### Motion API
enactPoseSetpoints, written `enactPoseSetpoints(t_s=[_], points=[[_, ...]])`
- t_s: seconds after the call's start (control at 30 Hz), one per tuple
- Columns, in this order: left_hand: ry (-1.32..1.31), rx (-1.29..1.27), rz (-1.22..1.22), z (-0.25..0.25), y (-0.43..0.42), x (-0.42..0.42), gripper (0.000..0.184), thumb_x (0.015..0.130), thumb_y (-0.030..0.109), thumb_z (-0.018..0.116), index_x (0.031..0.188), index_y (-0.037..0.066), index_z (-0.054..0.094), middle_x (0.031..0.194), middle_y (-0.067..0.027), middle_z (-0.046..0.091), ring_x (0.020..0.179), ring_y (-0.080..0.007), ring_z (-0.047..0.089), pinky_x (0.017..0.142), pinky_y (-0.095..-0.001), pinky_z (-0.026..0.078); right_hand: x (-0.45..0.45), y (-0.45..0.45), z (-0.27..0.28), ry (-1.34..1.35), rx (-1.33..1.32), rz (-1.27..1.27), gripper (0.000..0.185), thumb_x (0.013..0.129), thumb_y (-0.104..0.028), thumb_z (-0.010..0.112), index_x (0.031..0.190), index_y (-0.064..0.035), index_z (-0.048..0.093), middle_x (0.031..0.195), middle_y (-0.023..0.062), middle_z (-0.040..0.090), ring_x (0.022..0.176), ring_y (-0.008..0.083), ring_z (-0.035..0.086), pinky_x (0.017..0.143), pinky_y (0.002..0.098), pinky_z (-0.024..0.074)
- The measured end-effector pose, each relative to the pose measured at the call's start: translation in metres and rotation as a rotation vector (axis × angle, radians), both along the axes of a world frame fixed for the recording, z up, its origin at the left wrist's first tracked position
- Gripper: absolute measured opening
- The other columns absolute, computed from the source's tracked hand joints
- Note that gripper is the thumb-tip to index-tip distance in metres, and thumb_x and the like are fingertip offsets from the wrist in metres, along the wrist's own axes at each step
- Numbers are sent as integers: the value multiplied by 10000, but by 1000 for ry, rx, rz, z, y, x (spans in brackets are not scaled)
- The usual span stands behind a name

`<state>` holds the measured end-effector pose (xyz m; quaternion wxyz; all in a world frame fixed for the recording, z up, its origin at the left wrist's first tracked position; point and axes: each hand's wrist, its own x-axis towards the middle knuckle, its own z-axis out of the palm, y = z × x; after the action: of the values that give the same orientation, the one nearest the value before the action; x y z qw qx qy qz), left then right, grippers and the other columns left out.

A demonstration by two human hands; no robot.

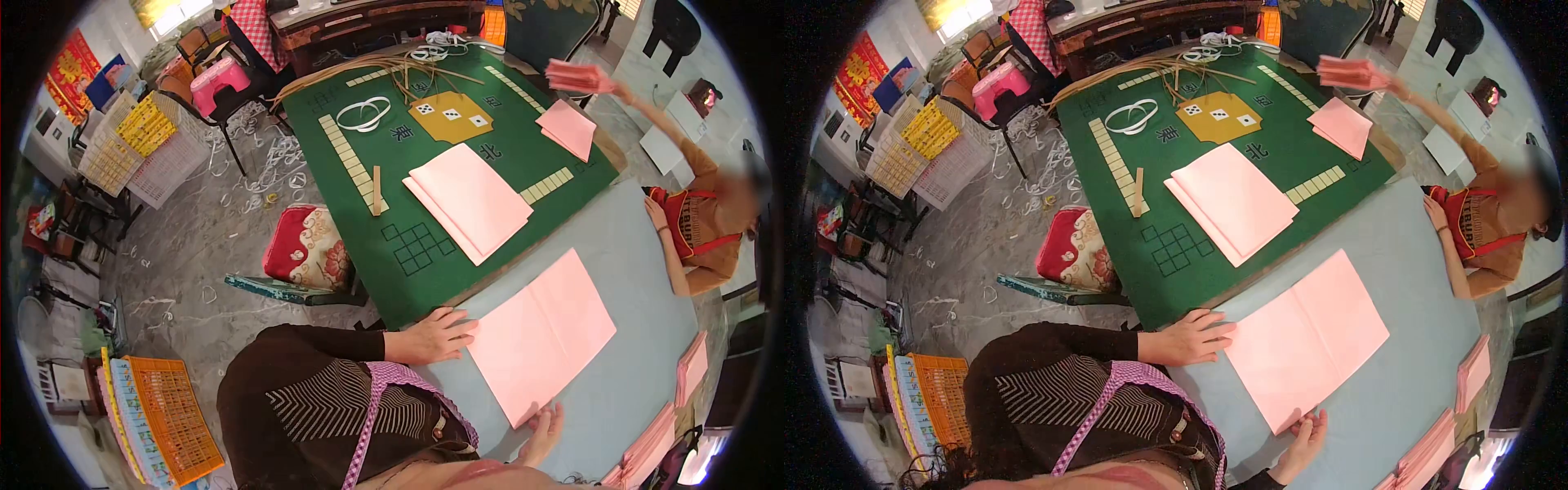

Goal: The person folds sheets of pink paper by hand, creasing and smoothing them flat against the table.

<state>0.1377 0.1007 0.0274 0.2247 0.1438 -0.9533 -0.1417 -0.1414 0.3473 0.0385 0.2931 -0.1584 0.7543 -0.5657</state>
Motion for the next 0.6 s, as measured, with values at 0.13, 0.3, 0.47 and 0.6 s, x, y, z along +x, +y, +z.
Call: enactPoseSetpoints(t_s=[0.13,0.3,0.47,0.6], points=[[0,-2,-9,-1,0,0,389,862,301,650,1180,84,593,1400,-116,447,1275,-347,398,1055,-475,290,9,-4,4,-79,-110,-43,511,959,-117,535,1429,-6,367,1171,126,607,906,135,605,722,246,479],[6,-11,2,-1,0,0,416,850,311,663,1192,88,583,1396,-114,451,1267,-340,408,1051,-476,302,28,-9,10,-104,-163,-51,445,949,-110,557,1374,-27,452,998,61,611,815,108,582,679,231,478],[-19,-21,12,0,2,-1,474,825,316,689,1220,88,558,1406,-115,447,1260,-344,414,1044,-478,311,36,-5,13,-187,-13,-28,273,924,-104,555,1175,-11,606,934,27,572,695,73,500,578,237,449],[-4,-21,3,5,3,-5,530,803,332,705,1238,77,542,1416,-121,439,1271,-348,409,1052,-485,307,41,-9,13,-213,-86,-84,234,925,-123,565,1127,-13,612,849,12,582,630,82,503,498,239,444]])
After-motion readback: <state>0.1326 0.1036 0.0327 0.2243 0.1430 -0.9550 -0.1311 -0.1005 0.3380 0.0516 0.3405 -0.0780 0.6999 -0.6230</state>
